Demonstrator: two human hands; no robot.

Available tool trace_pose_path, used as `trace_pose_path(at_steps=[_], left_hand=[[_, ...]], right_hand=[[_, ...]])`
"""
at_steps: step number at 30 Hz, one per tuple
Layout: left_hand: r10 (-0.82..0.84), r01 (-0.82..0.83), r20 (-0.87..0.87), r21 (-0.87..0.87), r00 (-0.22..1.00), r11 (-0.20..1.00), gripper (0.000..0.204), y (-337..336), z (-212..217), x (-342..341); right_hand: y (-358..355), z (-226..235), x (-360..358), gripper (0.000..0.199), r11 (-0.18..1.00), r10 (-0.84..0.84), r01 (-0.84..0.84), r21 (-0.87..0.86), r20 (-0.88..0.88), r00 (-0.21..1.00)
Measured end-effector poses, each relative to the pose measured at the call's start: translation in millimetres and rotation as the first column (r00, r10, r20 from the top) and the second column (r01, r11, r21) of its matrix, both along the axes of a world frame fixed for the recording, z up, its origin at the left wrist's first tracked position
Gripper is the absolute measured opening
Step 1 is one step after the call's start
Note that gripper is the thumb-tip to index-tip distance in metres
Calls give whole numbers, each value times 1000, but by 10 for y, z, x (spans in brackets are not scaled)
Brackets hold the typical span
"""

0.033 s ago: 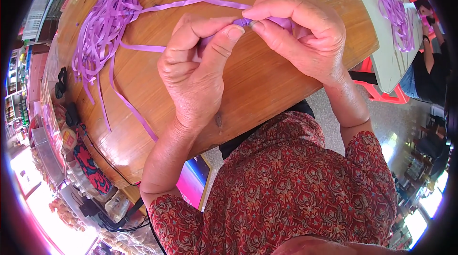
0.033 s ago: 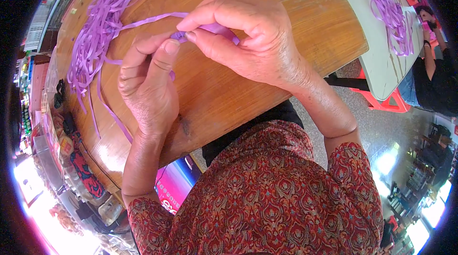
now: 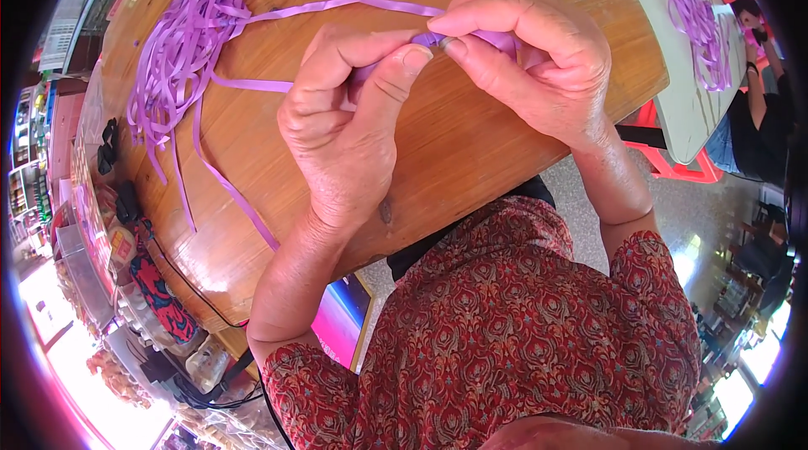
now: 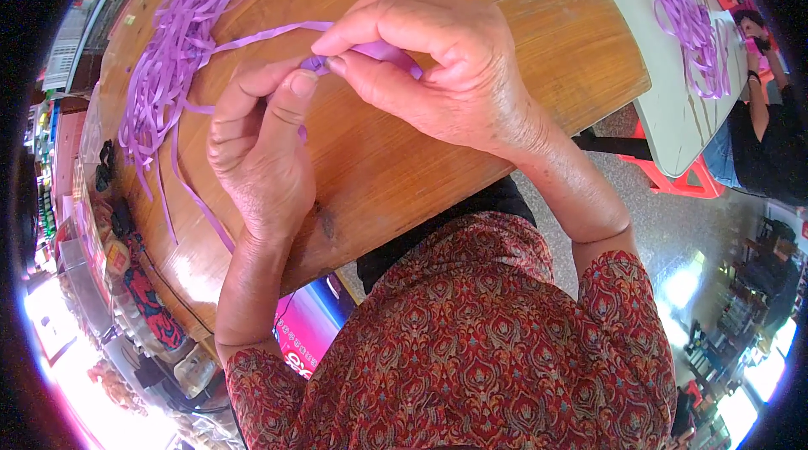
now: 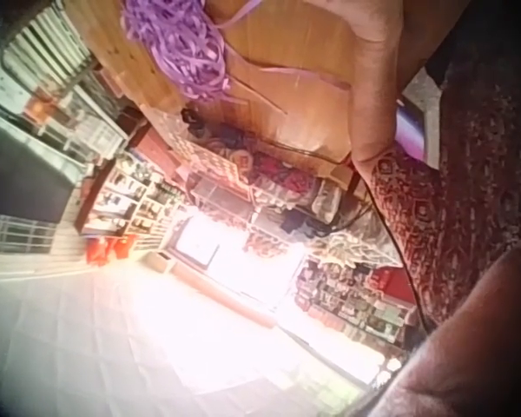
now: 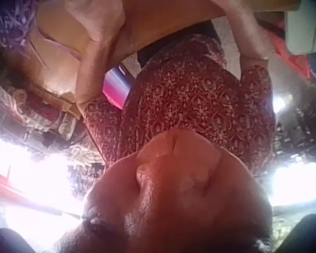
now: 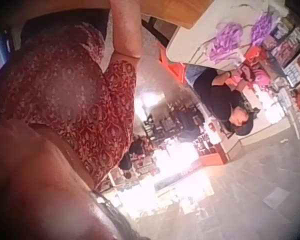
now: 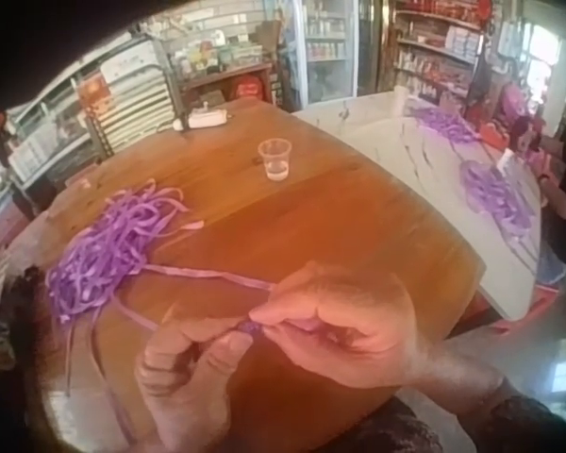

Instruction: The person rolls purple ribbon strips into small coils by hand and secures each by threading the ribbon through its center. They repeat this process, picking up new strips from a pile on the wooden table.

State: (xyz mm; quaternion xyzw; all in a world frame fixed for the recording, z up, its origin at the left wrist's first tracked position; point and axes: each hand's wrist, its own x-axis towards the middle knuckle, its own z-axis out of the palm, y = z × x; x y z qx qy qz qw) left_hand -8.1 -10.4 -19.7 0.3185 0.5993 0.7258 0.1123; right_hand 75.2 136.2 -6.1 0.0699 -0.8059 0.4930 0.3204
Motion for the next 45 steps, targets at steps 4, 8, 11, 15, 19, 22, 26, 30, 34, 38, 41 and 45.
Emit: trace_pose_path(at_steps=[4,8,11,15,19,22,26,30,34,38,41,45], left_hand=[[44,-51,-168,-34,985,998,12,-12,12,3],[45,-82,-343,-95,938,992,14,-39,34,-23],[35,-65,-390,-65,920,996,14,-20,60,-33],[-25,-32,-354,-154,935,988,14,-69,82,-26],[-13,-31,-305,-139,952,990,13,-54,59,-34],[17,-26,-200,-44,980,999,13,33,38,-3],[22,-19,-172,20,985,1000,14,33,19,8],[-5,5,-174,0,985,1000,18,-14,45,27],[-16,-9,-324,-75,946,997,20,-40,72,18],[17,-36,-322,-53,946,998,20,-38,47,17],[14,-40,-305,-82,952,996,20,-56,34,2],[-11,-24,-339,-99,941,995,20,-70,68,-32]], right_hand=[[29,5,22,20,999,35,-34,-18,16,999],[56,-3,27,21,997,74,-74,-34,9,997],[78,7,50,22,996,89,-90,22,45,995],[103,257,78,21,995,85,-90,40,111,990],[89,140,22,18,996,84,-84,27,4,996],[100,-21,-47,16,999,47,-49,-2,-210,977],[75,-52,-41,17,996,54,-66,-51,-211,976],[12,-28,27,19,963,59,-82,-257,-95,994],[67,1,43,22,985,91,-94,-142,-27,995],[91,-1,27,21,991,104,-108,-84,-60,993],[113,-5,19,21,994,105,-107,-17,-86,991],[113,11,22,21,990,70,-55,132,-110,991]])
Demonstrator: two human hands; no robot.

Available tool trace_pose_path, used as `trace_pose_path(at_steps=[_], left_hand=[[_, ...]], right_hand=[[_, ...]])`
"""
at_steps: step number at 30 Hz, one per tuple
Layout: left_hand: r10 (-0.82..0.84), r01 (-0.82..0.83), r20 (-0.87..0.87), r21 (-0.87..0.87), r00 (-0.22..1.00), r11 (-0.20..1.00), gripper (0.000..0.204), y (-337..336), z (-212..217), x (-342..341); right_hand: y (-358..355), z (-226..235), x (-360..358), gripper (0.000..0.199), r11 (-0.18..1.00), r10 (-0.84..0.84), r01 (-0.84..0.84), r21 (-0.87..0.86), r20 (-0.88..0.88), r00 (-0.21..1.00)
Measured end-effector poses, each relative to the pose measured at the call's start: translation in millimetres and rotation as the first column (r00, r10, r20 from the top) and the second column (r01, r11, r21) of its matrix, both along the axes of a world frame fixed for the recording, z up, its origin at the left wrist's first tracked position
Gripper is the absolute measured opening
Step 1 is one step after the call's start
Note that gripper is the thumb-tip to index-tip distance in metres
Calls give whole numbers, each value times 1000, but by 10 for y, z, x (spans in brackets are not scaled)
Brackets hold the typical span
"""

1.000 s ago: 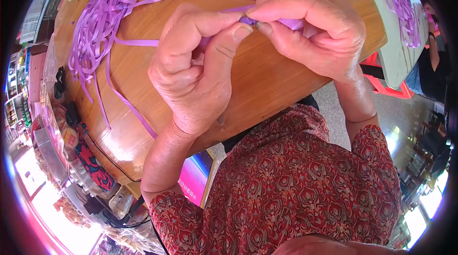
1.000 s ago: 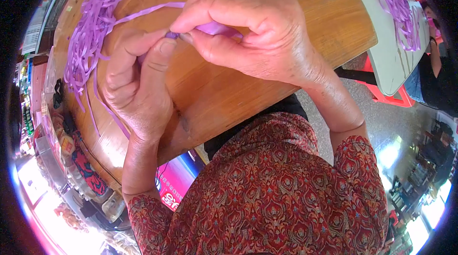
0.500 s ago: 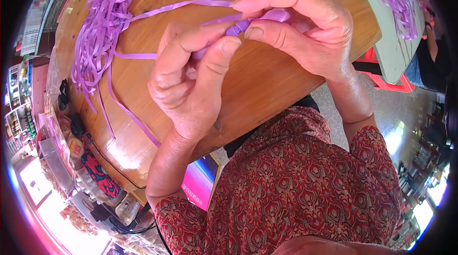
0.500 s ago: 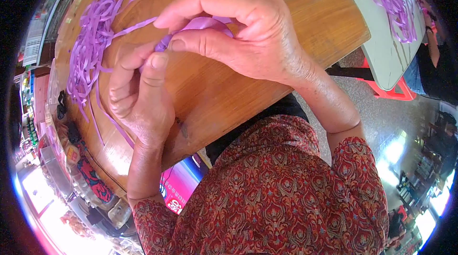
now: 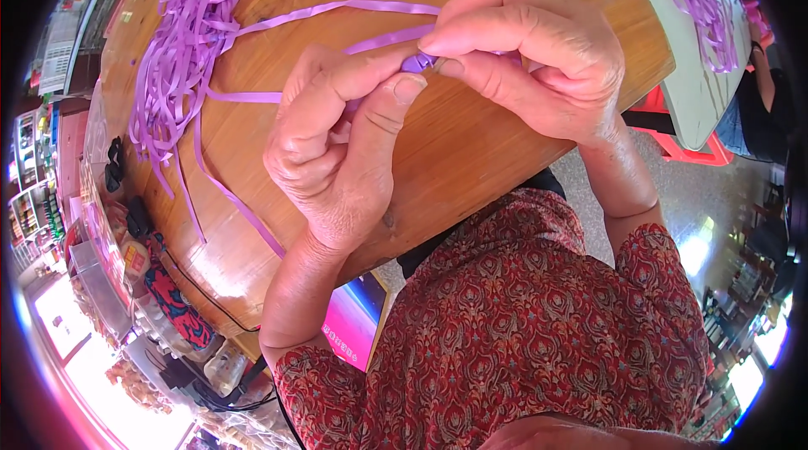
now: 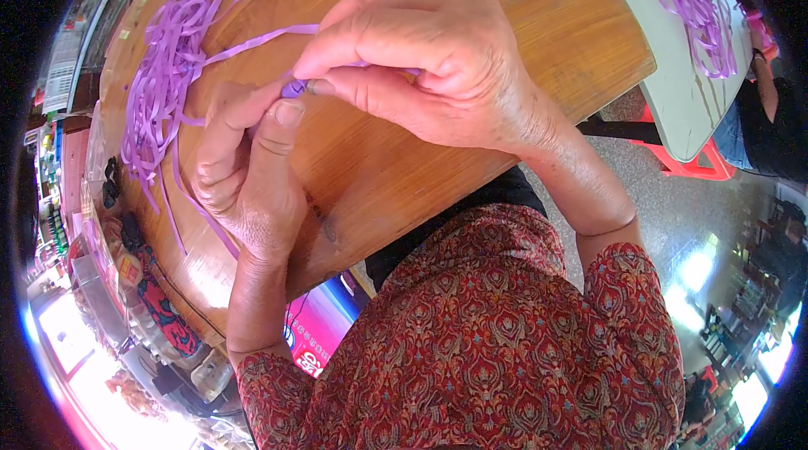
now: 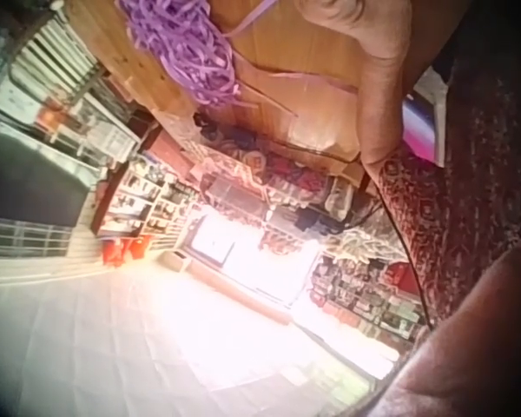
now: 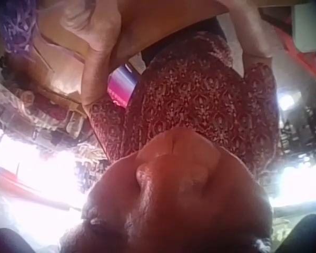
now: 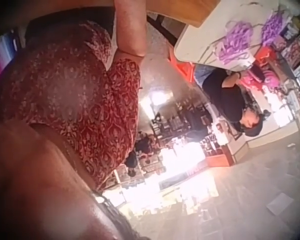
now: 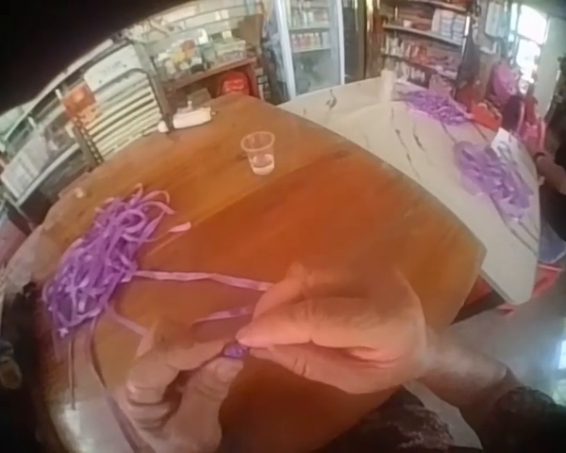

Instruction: The person rolls purple ribbon strips into small coils by hand and secures each by threading the ribbon through its center. They repeat this process, picking up new strips from a pile on the wooden table.

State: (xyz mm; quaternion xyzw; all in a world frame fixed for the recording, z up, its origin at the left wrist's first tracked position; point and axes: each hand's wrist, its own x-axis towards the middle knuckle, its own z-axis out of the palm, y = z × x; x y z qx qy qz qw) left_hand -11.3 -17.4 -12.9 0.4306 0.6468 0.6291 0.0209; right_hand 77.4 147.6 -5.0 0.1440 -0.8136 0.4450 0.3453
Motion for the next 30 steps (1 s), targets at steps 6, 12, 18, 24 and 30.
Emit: trace_pose_path(at_steps=[6,12,18,24,30], left_hand=[[4,-16,-263,-42,965,999,19,13,107,-8],[-62,39,-173,-133,983,990,18,-8,117,-22],[-89,94,62,-84,994,992,15,-18,58,-11],[-35,24,-122,-84,992,996,15,-21,78,2],[7,-64,-332,-161,943,985,21,-42,158,47]], right_hand=[[5,25,22,24,999,43,-42,-34,41,998],[27,28,18,24,999,53,-54,2,33,998],[24,0,6,25,997,15,-14,80,-13,1000],[100,-44,-51,24,960,43,12,278,-188,981],[115,23,-97,17,957,75,-37,289,-120,990]])
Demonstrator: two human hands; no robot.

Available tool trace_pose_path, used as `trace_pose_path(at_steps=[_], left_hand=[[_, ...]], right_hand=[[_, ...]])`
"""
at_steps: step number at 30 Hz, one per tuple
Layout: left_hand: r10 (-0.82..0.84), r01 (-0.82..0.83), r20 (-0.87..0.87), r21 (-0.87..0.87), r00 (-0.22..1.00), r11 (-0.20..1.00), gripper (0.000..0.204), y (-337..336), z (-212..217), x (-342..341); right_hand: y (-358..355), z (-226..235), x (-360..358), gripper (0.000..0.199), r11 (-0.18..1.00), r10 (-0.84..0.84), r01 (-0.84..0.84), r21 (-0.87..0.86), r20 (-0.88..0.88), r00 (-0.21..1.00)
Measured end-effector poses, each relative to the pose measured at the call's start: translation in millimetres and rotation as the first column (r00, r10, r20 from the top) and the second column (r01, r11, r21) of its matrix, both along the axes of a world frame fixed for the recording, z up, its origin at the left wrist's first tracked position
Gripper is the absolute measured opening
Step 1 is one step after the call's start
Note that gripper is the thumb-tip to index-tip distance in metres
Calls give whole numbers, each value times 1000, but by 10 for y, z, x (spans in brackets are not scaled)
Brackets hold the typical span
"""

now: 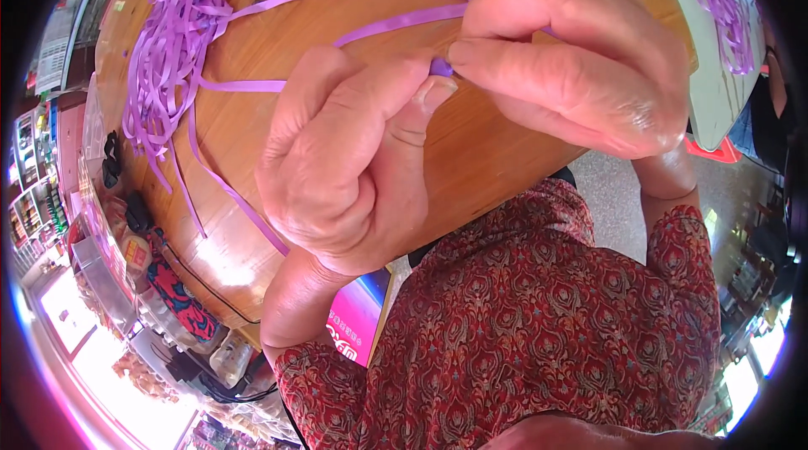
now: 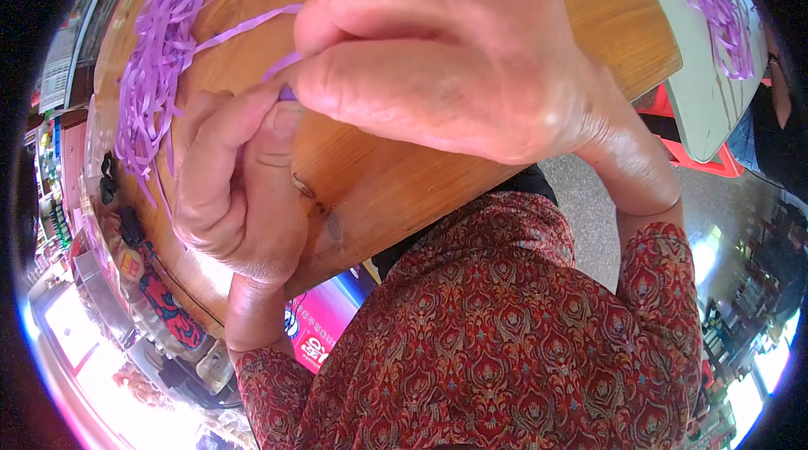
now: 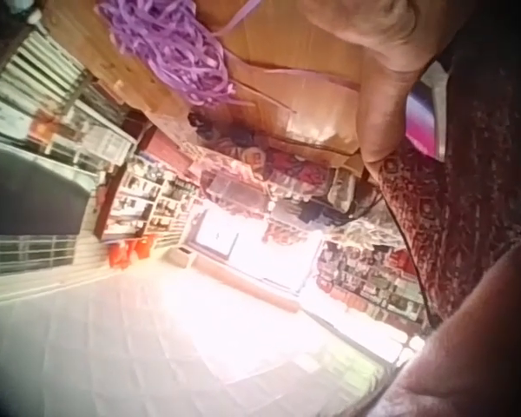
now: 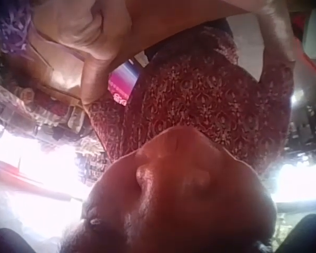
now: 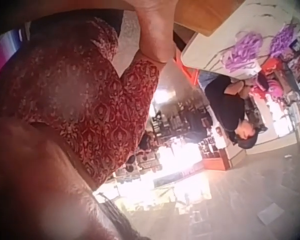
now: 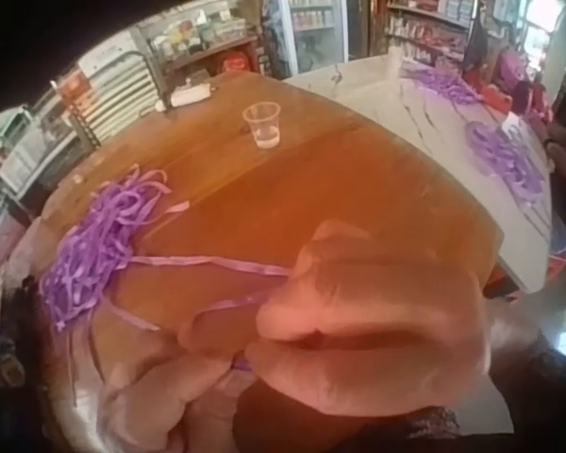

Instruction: The person rolls purple ribbon strips into small coils by hand and secures each by threading the ribbon through its center. They repeat this process, picking up new strips from a pile on the wooden table.

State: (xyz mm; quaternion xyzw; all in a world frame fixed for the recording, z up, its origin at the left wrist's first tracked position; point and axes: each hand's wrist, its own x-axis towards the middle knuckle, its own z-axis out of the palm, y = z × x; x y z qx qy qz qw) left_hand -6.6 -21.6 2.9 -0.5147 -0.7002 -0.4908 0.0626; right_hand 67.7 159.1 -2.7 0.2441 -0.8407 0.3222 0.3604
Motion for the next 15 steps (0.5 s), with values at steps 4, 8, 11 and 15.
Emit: trace_pose_path(at_steps=[4,8,11,15], left_hand=[[5,-3,-29,62,1000,998,21,38,-63,-35],[-36,38,62,-29,997,999,14,40,37,-74],[-76,-42,535,205,842,978,10,110,-34,9],[-167,-28,776,231,608,973,10,99,-106,44]], right_hand=[[10,119,-14,12,999,25,-23,-27,85,996],[16,264,33,9,999,29,-25,-35,134,991],[-16,372,86,17,823,231,111,-557,507,830],[276,-114,-382,21,909,409,-416,30,-265,873]])
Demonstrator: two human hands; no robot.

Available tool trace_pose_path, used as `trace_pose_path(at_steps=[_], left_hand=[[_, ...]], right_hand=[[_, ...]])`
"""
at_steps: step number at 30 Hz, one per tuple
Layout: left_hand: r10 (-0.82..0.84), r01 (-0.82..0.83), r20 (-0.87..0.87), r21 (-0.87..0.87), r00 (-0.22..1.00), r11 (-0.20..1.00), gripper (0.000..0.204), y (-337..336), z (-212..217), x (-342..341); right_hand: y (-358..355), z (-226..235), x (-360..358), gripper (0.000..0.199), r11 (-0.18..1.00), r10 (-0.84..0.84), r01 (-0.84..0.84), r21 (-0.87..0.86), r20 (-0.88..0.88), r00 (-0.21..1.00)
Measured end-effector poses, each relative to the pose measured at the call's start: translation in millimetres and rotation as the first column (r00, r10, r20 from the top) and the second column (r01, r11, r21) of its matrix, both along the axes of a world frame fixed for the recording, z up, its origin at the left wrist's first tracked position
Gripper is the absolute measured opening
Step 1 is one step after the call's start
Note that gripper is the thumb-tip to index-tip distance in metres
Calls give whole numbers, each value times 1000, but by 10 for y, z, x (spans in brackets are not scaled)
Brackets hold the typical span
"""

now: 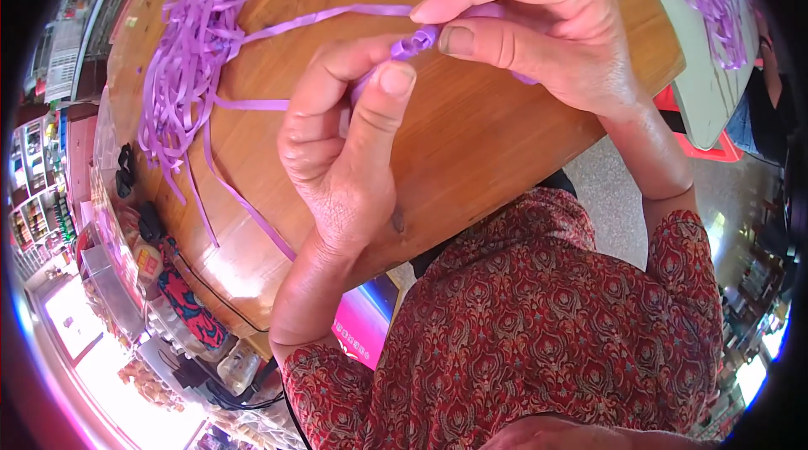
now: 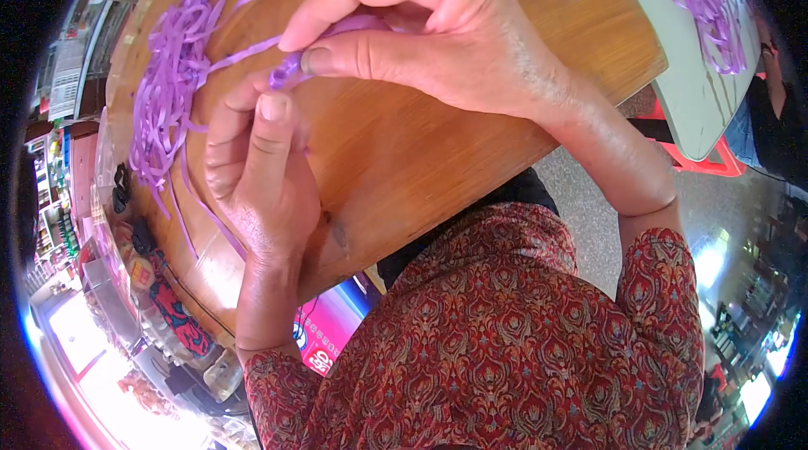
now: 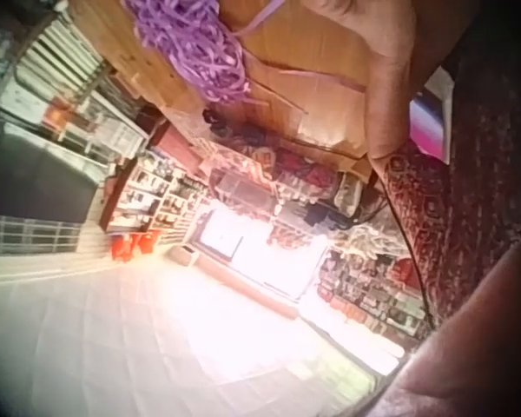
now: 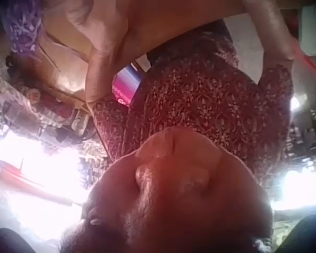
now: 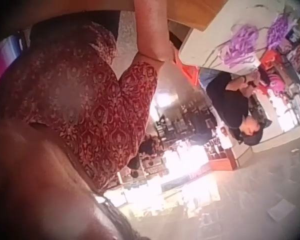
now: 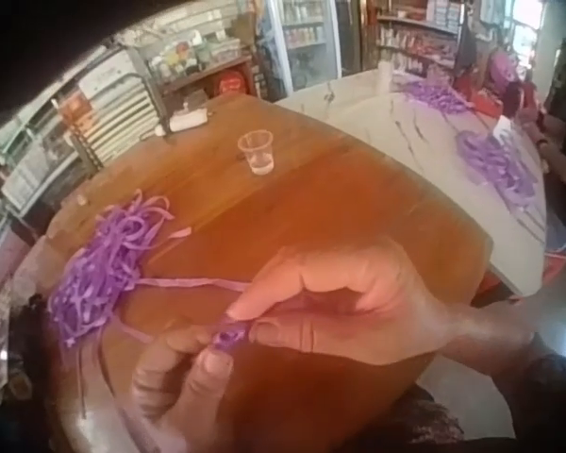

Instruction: The person rolls purple ribbon strips into small coils by hand and secures each by threading the ribbon through its center. They repeat this process, picking up new strips from a pile on the wooden table.

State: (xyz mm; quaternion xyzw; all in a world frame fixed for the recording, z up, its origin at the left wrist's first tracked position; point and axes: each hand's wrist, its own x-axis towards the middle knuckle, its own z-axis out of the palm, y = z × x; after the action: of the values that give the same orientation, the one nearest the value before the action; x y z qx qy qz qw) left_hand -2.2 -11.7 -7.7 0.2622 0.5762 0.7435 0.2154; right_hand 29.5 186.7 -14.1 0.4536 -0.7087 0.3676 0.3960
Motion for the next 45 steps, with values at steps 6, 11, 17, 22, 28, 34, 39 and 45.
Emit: trace_pose_path(at_steps=[6,11,17,22,28,34,39,45], left_hand=[[-49,52,-34,73,998,996,12,-56,-13,9],[-84,90,-108,57,991,994,12,-140,5,-107],[61,-57,-288,22,956,998,13,-27,49,31],[17,-27,-249,-36,968,999,17,-38,168,45],[27,-25,-16,114,1000,993,14,-58,163,25],[-174,9,373,405,911,914,20,-44,157,-10],[-83,-47,321,379,943,924,19,18,221,153],[1,-70,185,369,983,927,16,62,179,268]], right_hand=[[-369,180,469,14,761,138,484,-431,838,528],[-437,104,448,19,697,255,426,-577,755,605],[-492,126,423,21,564,515,317,-763,624,587],[-505,122,438,21,523,595,303,-797,596,539],[-605,198,483,25,729,44,482,-487,735,677],[-727,149,743,26,684,-613,686,-248,314,725],[-877,77,641,16,693,-409,658,-295,590,696],[-940,98,592,16,640,-171,577,-507,639,750]])
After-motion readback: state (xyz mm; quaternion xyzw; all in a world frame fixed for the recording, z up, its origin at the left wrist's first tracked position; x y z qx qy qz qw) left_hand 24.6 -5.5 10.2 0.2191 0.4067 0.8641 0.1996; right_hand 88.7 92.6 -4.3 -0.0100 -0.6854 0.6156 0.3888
